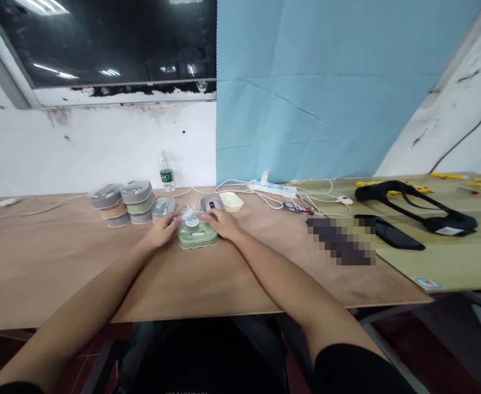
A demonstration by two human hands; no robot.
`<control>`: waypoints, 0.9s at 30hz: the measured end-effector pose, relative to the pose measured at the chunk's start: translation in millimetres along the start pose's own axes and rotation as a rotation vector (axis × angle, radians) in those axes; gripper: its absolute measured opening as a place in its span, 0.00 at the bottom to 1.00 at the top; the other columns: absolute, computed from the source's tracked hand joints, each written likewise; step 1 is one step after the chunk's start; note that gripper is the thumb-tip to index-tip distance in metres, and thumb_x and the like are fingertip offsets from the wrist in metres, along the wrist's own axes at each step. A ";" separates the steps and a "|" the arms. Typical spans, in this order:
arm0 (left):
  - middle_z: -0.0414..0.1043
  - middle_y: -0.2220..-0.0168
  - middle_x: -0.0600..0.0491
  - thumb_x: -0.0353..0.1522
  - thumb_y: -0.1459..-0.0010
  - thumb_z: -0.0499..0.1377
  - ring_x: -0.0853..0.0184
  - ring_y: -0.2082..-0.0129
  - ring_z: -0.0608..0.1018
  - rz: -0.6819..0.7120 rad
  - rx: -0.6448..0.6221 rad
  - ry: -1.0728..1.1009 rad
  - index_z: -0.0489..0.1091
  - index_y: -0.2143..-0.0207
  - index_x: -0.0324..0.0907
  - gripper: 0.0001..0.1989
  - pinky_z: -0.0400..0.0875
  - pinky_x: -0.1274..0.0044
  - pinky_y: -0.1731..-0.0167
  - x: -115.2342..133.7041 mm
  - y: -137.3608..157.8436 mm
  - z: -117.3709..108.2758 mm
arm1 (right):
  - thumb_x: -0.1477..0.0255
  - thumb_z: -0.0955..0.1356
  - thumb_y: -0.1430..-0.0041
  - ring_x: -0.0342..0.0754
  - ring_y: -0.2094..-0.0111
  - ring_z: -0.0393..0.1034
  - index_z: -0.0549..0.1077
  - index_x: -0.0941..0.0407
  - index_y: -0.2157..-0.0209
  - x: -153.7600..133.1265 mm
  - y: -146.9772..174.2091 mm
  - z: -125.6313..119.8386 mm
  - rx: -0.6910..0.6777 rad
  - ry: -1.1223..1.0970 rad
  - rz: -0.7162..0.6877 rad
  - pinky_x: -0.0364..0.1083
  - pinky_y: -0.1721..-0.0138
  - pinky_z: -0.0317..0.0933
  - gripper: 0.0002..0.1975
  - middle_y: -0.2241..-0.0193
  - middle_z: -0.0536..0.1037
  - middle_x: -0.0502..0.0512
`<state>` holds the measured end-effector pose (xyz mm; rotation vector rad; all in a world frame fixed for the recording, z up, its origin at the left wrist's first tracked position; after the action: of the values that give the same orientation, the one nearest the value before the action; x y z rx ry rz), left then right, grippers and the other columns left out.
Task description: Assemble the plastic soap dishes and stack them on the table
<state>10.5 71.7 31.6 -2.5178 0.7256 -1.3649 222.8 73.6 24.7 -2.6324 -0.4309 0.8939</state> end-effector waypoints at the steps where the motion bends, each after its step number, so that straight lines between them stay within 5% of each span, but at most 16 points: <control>1: 0.71 0.75 0.53 0.45 0.41 0.52 0.66 0.75 0.73 0.040 0.000 -0.078 0.68 0.52 0.39 0.23 0.67 0.75 0.75 2.8 0.6 -2.3 | 0.52 0.60 0.39 0.45 0.72 0.68 0.74 0.54 0.56 1.2 -0.2 0.3 -0.008 -0.026 -0.006 0.42 0.72 0.54 0.23 0.72 0.77 0.52; 5: 0.69 0.76 0.55 0.49 0.42 0.51 0.66 0.74 0.72 0.043 -0.077 -0.185 0.68 0.53 0.39 0.25 0.65 0.75 0.73 4.0 3.2 -3.7 | 0.52 0.61 0.40 0.44 0.74 0.67 0.71 0.55 0.50 2.0 1.4 -3.5 0.024 -0.055 -0.031 0.41 0.73 0.54 0.26 0.76 0.75 0.51; 15: 0.73 0.71 0.52 0.52 0.42 0.49 0.64 0.71 0.74 0.062 -0.227 -0.303 0.70 0.66 0.42 0.24 0.63 0.74 0.71 4.0 8.7 7.6 | 0.57 0.58 0.36 0.47 0.67 0.70 0.75 0.55 0.63 -2.6 1.7 -14.9 0.122 0.010 -0.056 0.42 0.67 0.56 0.20 0.69 0.78 0.54; 22: 0.74 0.69 0.51 0.51 0.41 0.49 0.63 0.69 0.75 0.066 -0.223 -0.296 0.67 0.53 0.41 0.26 0.64 0.74 0.69 3.9 9.4 7.6 | 0.56 0.61 0.39 0.42 0.79 0.64 0.74 0.56 0.63 0.3 2.8 -7.9 -0.005 -0.092 -0.082 0.41 0.75 0.53 0.19 0.79 0.74 0.48; 27: 0.74 0.70 0.52 0.51 0.43 0.51 0.64 0.70 0.74 0.081 -0.245 -0.279 0.69 0.54 0.41 0.25 0.64 0.74 0.71 5.1 9.2 8.4 | 0.64 0.64 0.43 0.42 0.79 0.63 0.73 0.57 0.65 1.6 3.2 -6.7 -0.019 -0.120 -0.079 0.41 0.76 0.53 0.12 0.81 0.72 0.47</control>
<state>16.7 60.7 27.1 -2.7518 0.9708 -0.9199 228.8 69.9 27.6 -2.5680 -0.5715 1.0297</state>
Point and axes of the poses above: each hand's wrist, its own y-axis away from the middle knuckle, its own z-axis out of the palm, x = y × z, the point moved 7 cm from there along -y, towards the middle knuckle
